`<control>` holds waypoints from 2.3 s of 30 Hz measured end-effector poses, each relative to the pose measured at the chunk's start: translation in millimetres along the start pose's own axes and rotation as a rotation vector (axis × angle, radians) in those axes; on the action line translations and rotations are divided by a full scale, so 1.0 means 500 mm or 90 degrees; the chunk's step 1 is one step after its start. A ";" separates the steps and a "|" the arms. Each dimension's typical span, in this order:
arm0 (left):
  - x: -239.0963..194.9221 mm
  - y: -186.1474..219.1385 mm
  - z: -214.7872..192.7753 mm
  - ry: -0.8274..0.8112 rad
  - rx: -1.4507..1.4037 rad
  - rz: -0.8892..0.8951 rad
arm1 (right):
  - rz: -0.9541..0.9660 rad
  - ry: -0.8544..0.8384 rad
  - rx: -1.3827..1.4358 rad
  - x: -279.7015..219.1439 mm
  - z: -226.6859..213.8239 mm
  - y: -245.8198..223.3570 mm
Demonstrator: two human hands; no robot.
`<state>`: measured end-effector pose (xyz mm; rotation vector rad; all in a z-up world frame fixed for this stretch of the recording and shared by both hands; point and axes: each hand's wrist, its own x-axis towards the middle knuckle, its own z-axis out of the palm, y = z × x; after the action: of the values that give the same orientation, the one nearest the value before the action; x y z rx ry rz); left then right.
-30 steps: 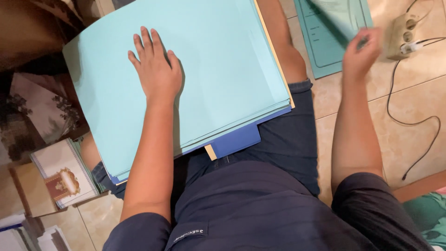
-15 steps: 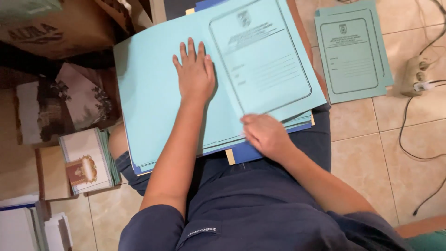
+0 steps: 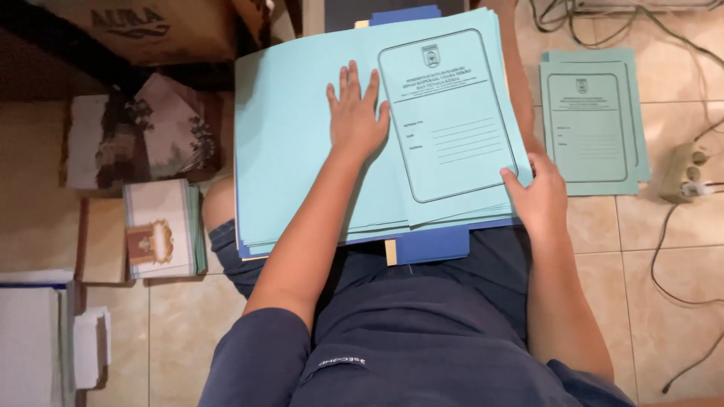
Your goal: The person is pressing down on a stack of light blue folders to flatten them and flipping through the stack to organize them.
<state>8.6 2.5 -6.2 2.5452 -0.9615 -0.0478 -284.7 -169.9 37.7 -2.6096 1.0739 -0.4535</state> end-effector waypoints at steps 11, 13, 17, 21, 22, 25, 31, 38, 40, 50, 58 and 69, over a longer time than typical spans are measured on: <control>0.007 -0.005 0.023 0.017 0.005 -0.014 | -0.162 0.091 0.030 -0.036 0.005 -0.056; 0.009 -0.006 0.020 0.021 0.003 -0.019 | -0.096 0.033 0.149 -0.028 0.018 -0.058; 0.011 -0.006 0.019 0.026 0.006 -0.025 | -0.021 -0.039 0.251 -0.020 0.025 -0.072; 0.014 -0.006 0.021 0.029 0.003 -0.030 | -0.027 -0.027 0.249 -0.018 0.037 -0.072; 0.015 -0.006 0.021 0.019 0.008 -0.033 | -0.001 -0.045 0.276 -0.017 0.040 -0.071; 0.017 -0.005 0.021 0.007 0.012 -0.039 | 0.014 -0.053 0.270 -0.018 0.040 -0.074; 0.015 -0.001 0.022 -0.007 0.030 -0.039 | -0.119 0.009 0.096 -0.021 0.064 -0.066; 0.017 0.001 0.021 -0.026 0.059 -0.041 | -0.192 -0.043 0.034 -0.027 0.050 -0.091; 0.016 0.002 0.021 -0.022 0.057 -0.042 | -0.109 -0.069 0.106 -0.021 0.033 -0.105; 0.012 0.003 0.018 -0.004 0.057 -0.035 | -0.153 -0.051 0.082 -0.011 0.035 -0.107; 0.009 0.002 0.018 0.001 0.054 -0.031 | 0.046 -0.192 0.379 0.003 0.011 -0.112; 0.005 0.001 0.010 -0.015 0.041 -0.017 | 0.233 -0.432 1.398 0.071 0.057 -0.087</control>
<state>9.2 -1.3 -10.1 2.6220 -0.9517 -0.0563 -222.4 -161.6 34.5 -0.4540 0.2105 -0.2477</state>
